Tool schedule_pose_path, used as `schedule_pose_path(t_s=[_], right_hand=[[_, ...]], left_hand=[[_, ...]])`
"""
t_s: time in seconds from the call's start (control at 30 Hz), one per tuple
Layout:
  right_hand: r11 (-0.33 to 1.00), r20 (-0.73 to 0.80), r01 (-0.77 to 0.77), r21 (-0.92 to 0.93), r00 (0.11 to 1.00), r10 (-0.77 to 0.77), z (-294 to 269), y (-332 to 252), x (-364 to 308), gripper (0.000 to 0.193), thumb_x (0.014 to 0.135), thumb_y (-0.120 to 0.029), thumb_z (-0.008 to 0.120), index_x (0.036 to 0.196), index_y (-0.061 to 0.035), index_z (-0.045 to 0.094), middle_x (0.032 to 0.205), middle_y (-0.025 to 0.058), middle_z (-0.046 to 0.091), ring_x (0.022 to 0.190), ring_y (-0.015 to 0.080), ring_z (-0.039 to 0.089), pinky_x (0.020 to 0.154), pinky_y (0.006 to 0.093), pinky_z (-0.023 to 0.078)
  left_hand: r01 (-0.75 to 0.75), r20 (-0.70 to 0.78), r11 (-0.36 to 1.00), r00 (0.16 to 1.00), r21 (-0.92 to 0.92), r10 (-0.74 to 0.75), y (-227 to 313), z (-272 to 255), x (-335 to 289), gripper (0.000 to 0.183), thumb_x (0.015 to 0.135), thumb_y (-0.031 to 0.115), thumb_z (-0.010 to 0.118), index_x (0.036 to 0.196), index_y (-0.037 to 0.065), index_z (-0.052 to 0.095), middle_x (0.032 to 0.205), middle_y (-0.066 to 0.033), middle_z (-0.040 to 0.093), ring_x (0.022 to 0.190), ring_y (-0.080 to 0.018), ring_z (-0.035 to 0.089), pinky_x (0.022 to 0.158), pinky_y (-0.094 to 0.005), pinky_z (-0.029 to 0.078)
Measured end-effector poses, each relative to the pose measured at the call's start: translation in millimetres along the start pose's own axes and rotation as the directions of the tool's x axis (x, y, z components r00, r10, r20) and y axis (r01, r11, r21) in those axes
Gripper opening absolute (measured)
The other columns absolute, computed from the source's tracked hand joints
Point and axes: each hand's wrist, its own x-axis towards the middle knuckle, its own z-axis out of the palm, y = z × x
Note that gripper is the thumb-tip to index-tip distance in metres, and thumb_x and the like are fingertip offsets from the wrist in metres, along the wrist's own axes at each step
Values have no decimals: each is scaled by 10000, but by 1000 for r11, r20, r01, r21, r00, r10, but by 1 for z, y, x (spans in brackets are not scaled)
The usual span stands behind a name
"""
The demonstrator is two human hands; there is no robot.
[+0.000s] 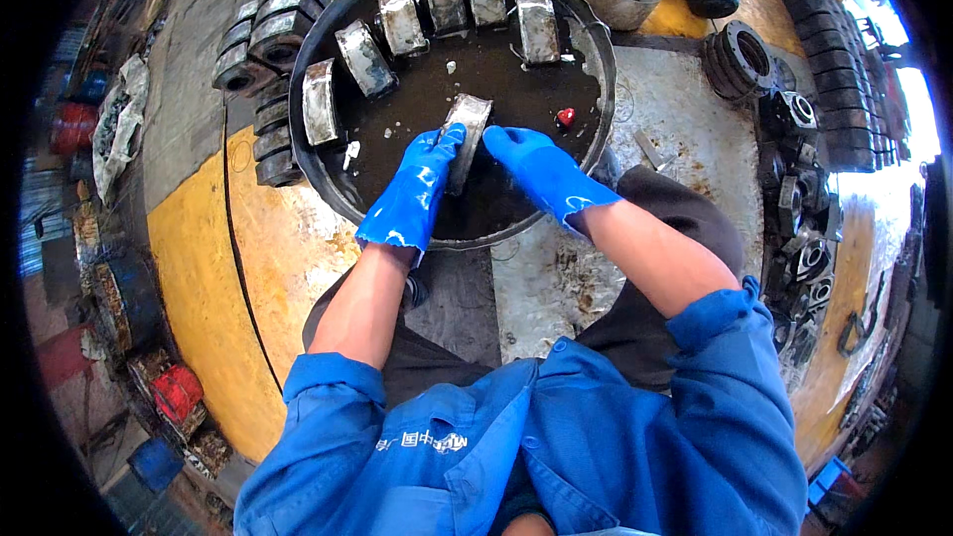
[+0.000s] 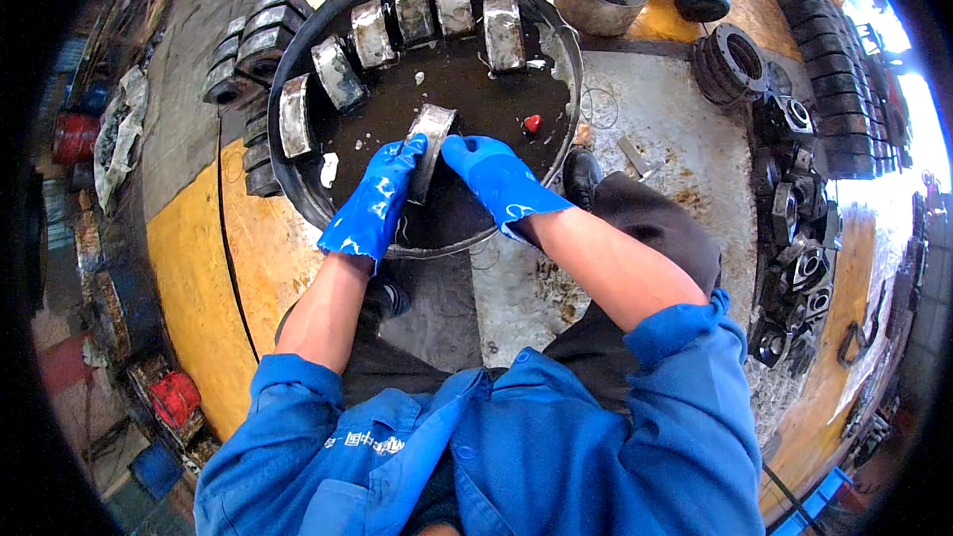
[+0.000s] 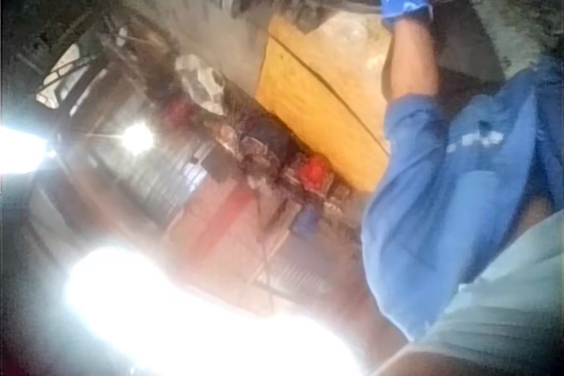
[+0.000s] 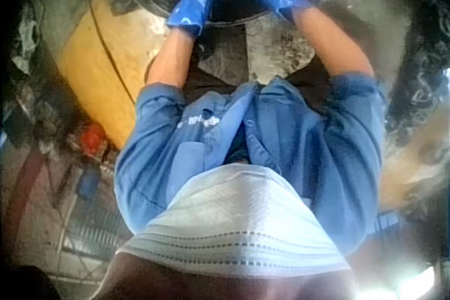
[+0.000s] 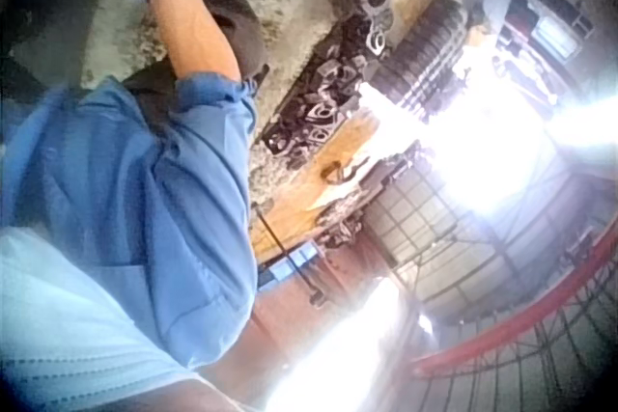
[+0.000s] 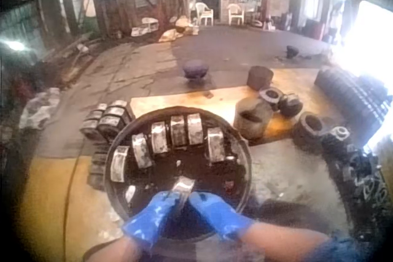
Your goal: The person cleans metal industrial components by dipping them into a basin of dark liquid and scrubbing them with a brush. The person handles the components one at a time, turning them over to scrub different sides before placing them back into the basin or on the workbench.
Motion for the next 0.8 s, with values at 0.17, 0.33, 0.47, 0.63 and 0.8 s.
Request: schedule_pose_path(t_s=[0.17,0.33,0.47,0.63,0.8], right_hand=[[993,-107,83,87,992,-73,19,30,14,577,973,-469,544,1257,21,656,1159,252,711,1072,347,681,955,423,503],[986,-182,97,134,981,-72,25,21,13,577,986,-455,525,1275,33,631,1175,266,701,1103,357,680,959,427,510],[969,-145,120,215,985,-90,15,19,26,571,993,-453,513,1265,37,625,1163,278,698,1100,358,684,944,433,518],[971,-94,168,-173,978,-186,-1,11,48,510,981,-408,510,1199,30,652,1167,348,652,1104,476,638,936,489,507],[936,-30,208,-285,974,-225,-4,-21,51,526,996,-426,469,1147,45,646,1142,352,644,1100,502,617,958,524,477]], left_hand=[[7,-6,1000,1000,20,-7,-8,-3,11,406,1018,405,633,1135,27,720,978,-61,734,810,-149,656,728,-313,531],[9,14,997,1000,-78,-8,5,15,15,415,1021,407,618,1129,18,717,988,-83,739,820,-183,671,747,-329,541],[105,-88,986,989,-130,-117,20,25,24,389,1030,363,602,1163,11,704,1037,-117,739,866,-230,685,792,-350,551],[-125,-82,987,990,-102,117,38,29,0,455,998,419,625,1205,20,699,1105,-137,727,937,-265,676,866,-392,534],[-106,-178,951,983,-291,55,73,22,-27,475,1003,420,616,1275,33,663,1200,-156,691,1047,-277,650,924,-422,520]])
